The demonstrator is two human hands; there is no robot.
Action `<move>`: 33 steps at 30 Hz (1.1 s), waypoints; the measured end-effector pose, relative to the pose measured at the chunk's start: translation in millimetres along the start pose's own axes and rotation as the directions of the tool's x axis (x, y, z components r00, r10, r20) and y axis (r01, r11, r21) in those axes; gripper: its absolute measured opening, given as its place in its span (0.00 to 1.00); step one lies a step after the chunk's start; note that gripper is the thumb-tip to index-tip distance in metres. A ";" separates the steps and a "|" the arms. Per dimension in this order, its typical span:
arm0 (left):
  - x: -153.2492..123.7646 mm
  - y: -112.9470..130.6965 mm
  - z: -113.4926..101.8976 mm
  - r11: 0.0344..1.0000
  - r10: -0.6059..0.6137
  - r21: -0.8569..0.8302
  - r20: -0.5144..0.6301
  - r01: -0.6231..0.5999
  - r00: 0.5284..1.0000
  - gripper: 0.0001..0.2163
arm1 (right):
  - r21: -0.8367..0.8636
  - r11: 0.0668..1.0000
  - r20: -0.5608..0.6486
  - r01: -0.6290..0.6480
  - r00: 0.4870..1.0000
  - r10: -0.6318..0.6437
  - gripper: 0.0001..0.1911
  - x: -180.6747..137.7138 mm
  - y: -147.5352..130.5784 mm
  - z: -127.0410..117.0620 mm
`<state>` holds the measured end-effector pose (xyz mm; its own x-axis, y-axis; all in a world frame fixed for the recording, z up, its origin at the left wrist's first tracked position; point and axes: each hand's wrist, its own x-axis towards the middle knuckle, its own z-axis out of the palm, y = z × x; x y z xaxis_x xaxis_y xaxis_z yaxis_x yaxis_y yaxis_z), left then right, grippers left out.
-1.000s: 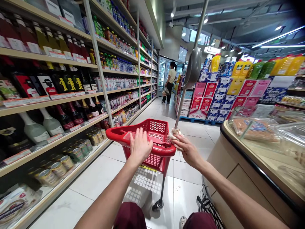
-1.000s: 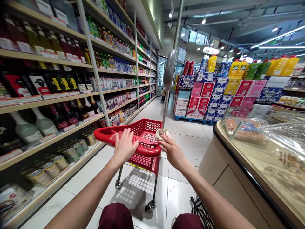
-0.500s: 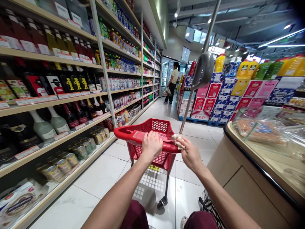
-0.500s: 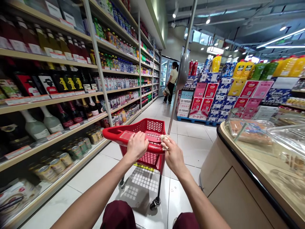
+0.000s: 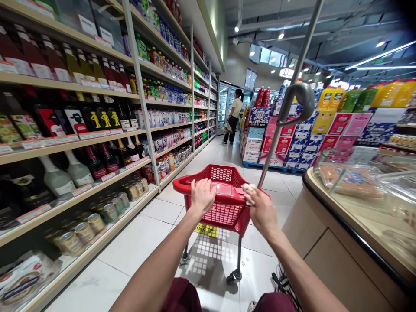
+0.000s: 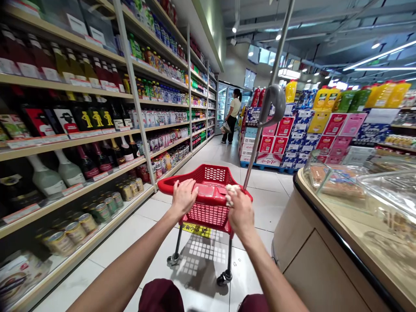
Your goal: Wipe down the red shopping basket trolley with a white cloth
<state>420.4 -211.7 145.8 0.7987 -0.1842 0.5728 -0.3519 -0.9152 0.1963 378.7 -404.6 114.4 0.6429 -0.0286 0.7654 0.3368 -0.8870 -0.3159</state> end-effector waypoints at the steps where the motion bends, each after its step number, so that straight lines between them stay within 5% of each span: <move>1: 2.2 3.2 3.2 1.000 0.002 -0.006 -0.005 -0.002 1.000 0.16 | -0.007 0.999 -0.012 0.033 0.999 -0.033 0.21 -0.9 -7.9 5.9; 6: 12.7 14.4 13.0 1.000 0.009 -0.019 0.016 -0.009 1.000 0.16 | -0.071 0.987 -0.031 0.144 0.989 -0.147 0.21 0.9 2.6 10.7; 10: 16.2 19.3 17.5 1.000 -0.027 -0.010 0.020 0.027 0.999 0.16 | -0.176 0.983 -0.151 -0.049 0.988 0.022 0.21 -0.3 42.1 -2.7; 12: 17.3 23.9 19.8 0.999 -0.034 -0.001 0.016 0.034 0.999 0.17 | -0.151 0.986 -0.185 -0.069 0.982 0.040 0.21 -1.1 39.0 0.5; 17: 17.2 28.6 20.9 1.000 -0.026 0.014 0.046 0.025 0.999 0.18 | -0.056 0.985 -0.075 0.161 0.983 -0.165 0.20 -1.3 14.5 11.9; 22: 11.9 20.5 16.7 1.000 0.020 -0.015 0.090 -0.019 0.996 0.20 | -0.131 0.991 -0.152 -0.040 0.988 0.020 0.21 -0.9 43.3 -4.4; 27: 9.9 35.7 5.3 0.992 -0.013 -0.121 0.123 0.028 0.992 0.20 | 0.038 0.996 -0.055 0.078 0.996 -0.075 0.26 5.4 10.1 8.2; 30: 12.5 58.4 -1.2 0.957 0.138 -0.269 0.104 -0.106 0.985 0.22 | 0.136 0.987 -0.031 0.082 0.996 -0.078 0.32 8.3 -6.0 13.8; 33: 16.5 77.2 1.5 0.909 0.332 -0.323 0.182 -0.262 0.926 0.22 | 0.170 0.981 -0.015 0.094 0.996 -0.093 0.34 6.9 2.7 9.5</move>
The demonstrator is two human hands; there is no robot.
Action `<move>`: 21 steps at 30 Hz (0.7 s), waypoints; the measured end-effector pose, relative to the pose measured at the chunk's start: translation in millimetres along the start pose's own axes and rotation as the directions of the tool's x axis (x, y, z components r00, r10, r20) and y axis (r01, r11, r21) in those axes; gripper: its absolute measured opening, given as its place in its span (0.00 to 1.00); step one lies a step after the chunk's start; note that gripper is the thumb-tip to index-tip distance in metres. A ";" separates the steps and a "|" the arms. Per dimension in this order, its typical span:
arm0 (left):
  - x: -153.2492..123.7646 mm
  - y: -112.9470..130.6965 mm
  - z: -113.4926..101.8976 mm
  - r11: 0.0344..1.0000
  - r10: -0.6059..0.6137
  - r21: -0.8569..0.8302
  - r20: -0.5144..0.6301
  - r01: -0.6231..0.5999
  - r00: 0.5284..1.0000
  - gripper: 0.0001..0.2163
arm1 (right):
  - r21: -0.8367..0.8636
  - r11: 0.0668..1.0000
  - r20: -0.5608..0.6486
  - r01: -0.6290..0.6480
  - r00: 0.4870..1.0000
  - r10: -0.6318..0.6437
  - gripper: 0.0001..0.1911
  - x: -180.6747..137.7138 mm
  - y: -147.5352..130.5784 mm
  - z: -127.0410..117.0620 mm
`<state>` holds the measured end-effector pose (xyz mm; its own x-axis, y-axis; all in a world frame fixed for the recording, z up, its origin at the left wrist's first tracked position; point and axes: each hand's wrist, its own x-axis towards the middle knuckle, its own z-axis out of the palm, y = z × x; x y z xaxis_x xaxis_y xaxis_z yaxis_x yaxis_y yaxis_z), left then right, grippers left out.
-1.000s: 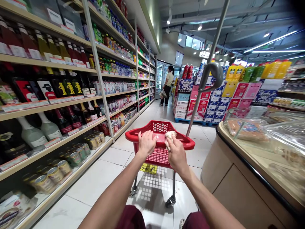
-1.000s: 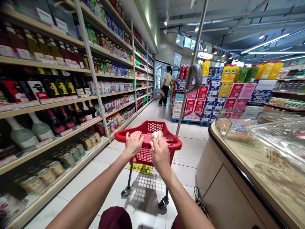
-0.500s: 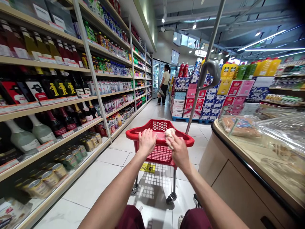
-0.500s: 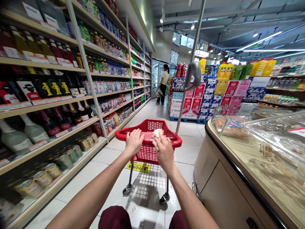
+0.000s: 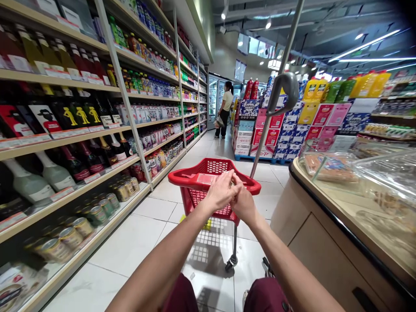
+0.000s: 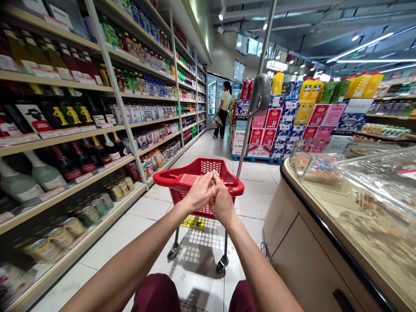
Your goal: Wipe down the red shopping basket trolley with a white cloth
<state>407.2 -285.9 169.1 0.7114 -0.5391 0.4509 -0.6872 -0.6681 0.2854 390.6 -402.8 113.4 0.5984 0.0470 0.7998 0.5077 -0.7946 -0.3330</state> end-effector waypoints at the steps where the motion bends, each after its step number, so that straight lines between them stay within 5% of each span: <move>1: 1.9 1.4 3.2 0.999 0.027 0.024 0.025 -0.028 0.999 0.22 | -0.026 1.000 -0.003 -0.004 1.000 0.004 0.33 -1.5 5.2 -3.3; 6: -12.7 -24.3 9.0 0.977 0.085 0.204 -0.092 -0.065 0.992 0.20 | -0.095 0.995 0.056 -0.041 0.997 0.047 0.26 -4.1 20.6 -12.9; 9: -30.4 -54.9 -4.4 0.968 -0.048 0.228 -0.255 0.109 0.966 0.17 | 0.029 0.998 0.060 -0.049 0.997 0.048 0.23 -3.4 12.8 -10.5; 12: -37.1 -69.1 -15.8 0.937 -0.221 0.164 -0.401 0.307 0.889 0.14 | 0.089 0.993 -0.013 -0.074 0.997 0.075 0.16 -6.9 -1.9 -5.0; 18: -31.2 -32.6 -7.7 0.983 0.046 0.181 -0.199 -0.009 0.979 0.14 | 0.171 0.980 -0.066 -0.104 0.991 0.117 0.10 -17.1 -16.9 -2.7; 21: -47.0 -42.3 -20.9 0.972 0.004 0.232 -0.203 0.045 0.979 0.12 | 0.201 0.972 -0.036 -0.121 0.991 0.131 0.10 -18.3 -16.8 -5.8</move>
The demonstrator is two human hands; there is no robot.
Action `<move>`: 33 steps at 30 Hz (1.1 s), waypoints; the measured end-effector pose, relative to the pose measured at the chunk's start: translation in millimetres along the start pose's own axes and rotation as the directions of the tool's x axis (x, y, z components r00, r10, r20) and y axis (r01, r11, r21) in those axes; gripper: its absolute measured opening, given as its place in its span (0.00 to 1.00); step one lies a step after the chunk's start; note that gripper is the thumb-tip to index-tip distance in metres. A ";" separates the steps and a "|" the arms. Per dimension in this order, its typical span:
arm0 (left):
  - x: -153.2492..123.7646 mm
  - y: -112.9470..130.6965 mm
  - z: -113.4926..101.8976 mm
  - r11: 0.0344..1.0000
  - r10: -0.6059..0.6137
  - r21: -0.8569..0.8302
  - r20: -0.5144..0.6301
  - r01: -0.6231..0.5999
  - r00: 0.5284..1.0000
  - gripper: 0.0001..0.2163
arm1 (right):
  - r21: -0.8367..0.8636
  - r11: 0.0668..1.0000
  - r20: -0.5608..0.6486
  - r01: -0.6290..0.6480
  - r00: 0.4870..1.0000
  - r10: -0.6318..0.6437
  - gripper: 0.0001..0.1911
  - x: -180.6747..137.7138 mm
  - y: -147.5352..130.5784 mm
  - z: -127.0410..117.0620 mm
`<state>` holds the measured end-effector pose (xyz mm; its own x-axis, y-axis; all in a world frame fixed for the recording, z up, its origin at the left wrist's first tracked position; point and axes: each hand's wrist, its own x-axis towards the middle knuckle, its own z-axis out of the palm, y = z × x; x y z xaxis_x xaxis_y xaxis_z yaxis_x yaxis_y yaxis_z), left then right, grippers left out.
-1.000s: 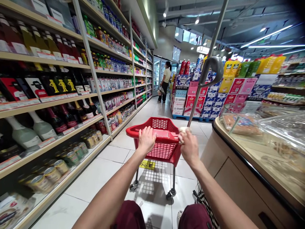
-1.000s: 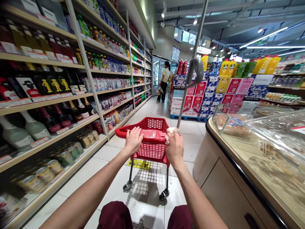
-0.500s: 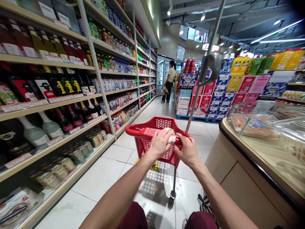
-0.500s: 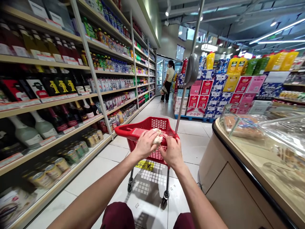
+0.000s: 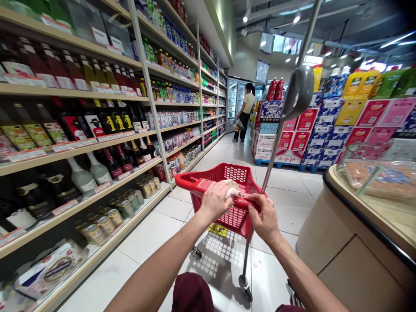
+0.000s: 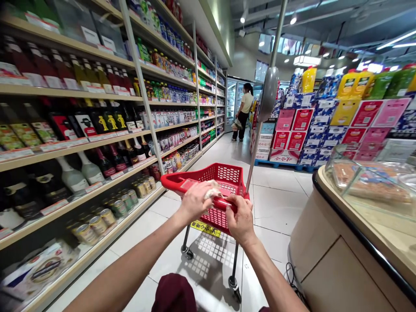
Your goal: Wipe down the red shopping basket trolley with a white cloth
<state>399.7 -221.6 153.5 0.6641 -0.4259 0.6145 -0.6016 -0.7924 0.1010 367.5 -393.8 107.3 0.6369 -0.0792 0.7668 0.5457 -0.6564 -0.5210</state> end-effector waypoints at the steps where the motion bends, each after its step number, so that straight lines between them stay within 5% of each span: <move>1: -6.2 -10.2 -6.0 0.997 -0.077 0.027 -0.031 0.078 0.997 0.13 | 0.011 1.000 0.010 -0.002 1.000 0.002 0.10 -0.1 -1.1 -0.1; 5: -26.0 -30.5 -17.9 0.946 -0.305 0.057 -0.167 0.318 0.937 0.15 | 0.059 0.998 0.018 0.016 1.000 -0.017 0.09 -0.7 -14.1 9.7; 11: -36.0 -3.6 -15.1 0.996 -0.077 0.035 -0.039 0.079 0.996 0.15 | 0.127 0.990 0.044 0.061 0.997 -0.067 0.08 -4.1 -44.7 41.9; 14: -57.3 -37.1 -41.7 0.973 -0.194 0.110 -0.075 0.201 0.978 0.14 | 0.160 0.985 0.081 0.069 0.993 -0.083 0.09 -6.3 -58.8 56.1; 18: -90.0 -77.2 -73.1 0.882 -0.404 0.152 -0.244 0.446 0.882 0.13 | 0.205 0.977 0.119 0.065 0.989 -0.090 0.10 -9.1 -75.3 71.8; 26: -115.6 -46.3 -78.6 0.947 -0.237 0.191 -0.131 0.259 0.963 0.17 | 0.384 0.920 0.231 -0.072 0.973 -0.020 0.07 -11.2 -81.5 95.0; 28: -142.9 -58.4 -101.3 0.883 -0.341 0.273 -0.185 0.382 0.922 0.18 | 0.424 0.902 0.258 -0.080 0.965 -0.035 0.07 -11.3 -83.6 101.6; 33: -206.2 -79.9 -155.6 0.621 -0.579 0.320 -0.428 0.715 0.694 0.16 | 0.519 0.853 0.276 -0.052 0.955 -0.110 0.06 -14.3 -103.2 121.8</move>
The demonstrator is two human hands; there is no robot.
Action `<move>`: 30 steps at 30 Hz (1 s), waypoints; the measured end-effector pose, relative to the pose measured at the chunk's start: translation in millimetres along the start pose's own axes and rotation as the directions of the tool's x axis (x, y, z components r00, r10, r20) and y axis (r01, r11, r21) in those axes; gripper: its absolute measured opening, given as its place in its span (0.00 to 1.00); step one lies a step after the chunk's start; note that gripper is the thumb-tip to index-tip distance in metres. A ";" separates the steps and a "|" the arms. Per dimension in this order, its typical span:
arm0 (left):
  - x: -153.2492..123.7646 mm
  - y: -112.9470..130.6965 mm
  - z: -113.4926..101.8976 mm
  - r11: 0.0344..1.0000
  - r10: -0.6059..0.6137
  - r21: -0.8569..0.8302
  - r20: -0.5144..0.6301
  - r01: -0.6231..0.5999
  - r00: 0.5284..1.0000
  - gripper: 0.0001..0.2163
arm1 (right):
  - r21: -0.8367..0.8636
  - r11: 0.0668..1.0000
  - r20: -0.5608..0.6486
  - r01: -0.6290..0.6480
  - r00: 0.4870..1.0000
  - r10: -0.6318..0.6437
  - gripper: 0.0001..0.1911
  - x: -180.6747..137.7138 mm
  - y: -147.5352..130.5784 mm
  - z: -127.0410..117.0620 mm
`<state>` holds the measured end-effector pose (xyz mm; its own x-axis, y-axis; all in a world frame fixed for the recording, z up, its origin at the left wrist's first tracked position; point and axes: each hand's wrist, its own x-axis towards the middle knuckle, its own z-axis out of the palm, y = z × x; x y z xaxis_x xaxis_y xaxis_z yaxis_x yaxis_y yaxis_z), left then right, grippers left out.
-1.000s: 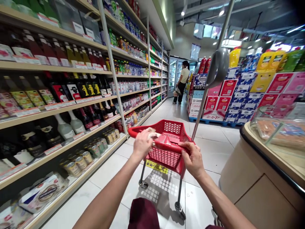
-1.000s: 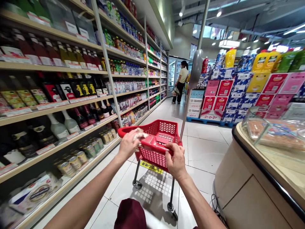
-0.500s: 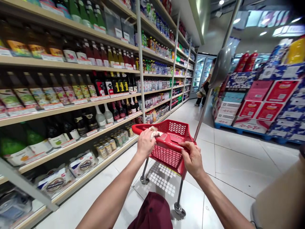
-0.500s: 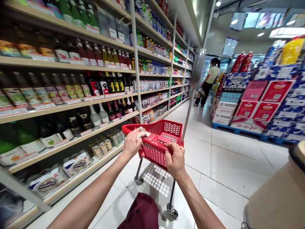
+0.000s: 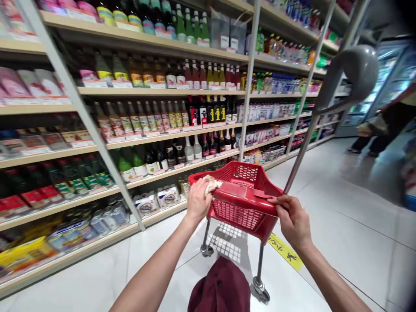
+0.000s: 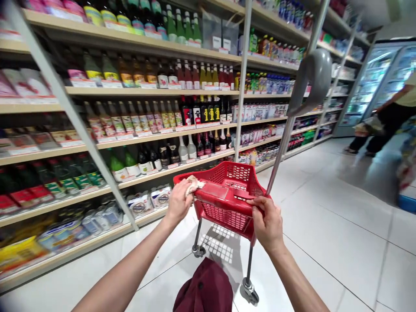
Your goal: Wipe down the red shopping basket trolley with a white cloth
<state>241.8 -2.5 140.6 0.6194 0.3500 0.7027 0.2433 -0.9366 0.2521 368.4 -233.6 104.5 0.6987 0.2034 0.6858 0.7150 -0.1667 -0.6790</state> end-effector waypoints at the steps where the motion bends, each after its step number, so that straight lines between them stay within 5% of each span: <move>1: -1.8 0.0 -3.9 1.000 0.005 -0.007 -0.009 -0.005 1.000 0.16 | 0.013 1.000 0.010 0.008 1.000 -0.008 0.06 0.4 -2.6 6.3; 5: -7.4 35.9 -4.2 0.972 0.225 -0.080 0.072 -0.219 0.972 0.15 | 0.042 0.999 0.049 0.025 0.998 -0.027 0.07 -1.4 -15.0 31.8; 8: -15.6 47.1 -10.1 0.960 0.279 -0.064 0.119 -0.273 0.953 0.16 | 0.063 0.996 0.063 0.060 0.996 -0.064 0.07 -5.8 -27.0 52.6; 11: -29.6 17.2 -38.2 0.976 0.214 0.014 0.106 -0.216 0.971 0.17 | 0.096 0.980 0.090 0.177 0.979 -0.185 0.07 -11.6 -43.6 76.4; 16: -42.4 -32.4 -76.5 0.978 -0.078 0.190 -0.064 0.089 0.995 0.14 | 0.140 0.938 0.155 0.316 0.929 -0.336 0.09 -21.1 -74.9 119.5; 20: -35.4 -21.3 -68.1 0.976 0.143 0.151 0.103 -0.158 0.984 0.14 | 0.112 0.918 0.142 0.379 0.909 -0.393 0.11 -23.3 -84.5 141.7; 23: -37.4 -32.0 -78.7 0.970 0.150 0.180 0.080 -0.162 0.985 0.14 | 0.105 0.880 0.101 0.464 0.875 -0.473 0.11 -23.9 -81.4 143.8; 27: -48.0 -62.0 -102.8 0.950 -0.097 0.282 -0.129 0.130 0.987 0.12 | 0.158 0.860 0.101 0.485 0.859 -0.503 0.09 -21.4 -73.3 135.8; 30: -46.4 -45.1 -87.7 0.970 -0.046 0.233 -0.067 0.060 0.997 0.12 | 0.165 0.899 0.114 0.405 0.898 -0.426 0.07 -15.8 -62.6 127.1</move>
<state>136.6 22.1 154.9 0.5561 0.3908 0.7335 0.4478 -0.8844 0.1317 309.6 -103.7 102.9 0.3204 0.3631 0.8749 0.9221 0.0919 -0.3758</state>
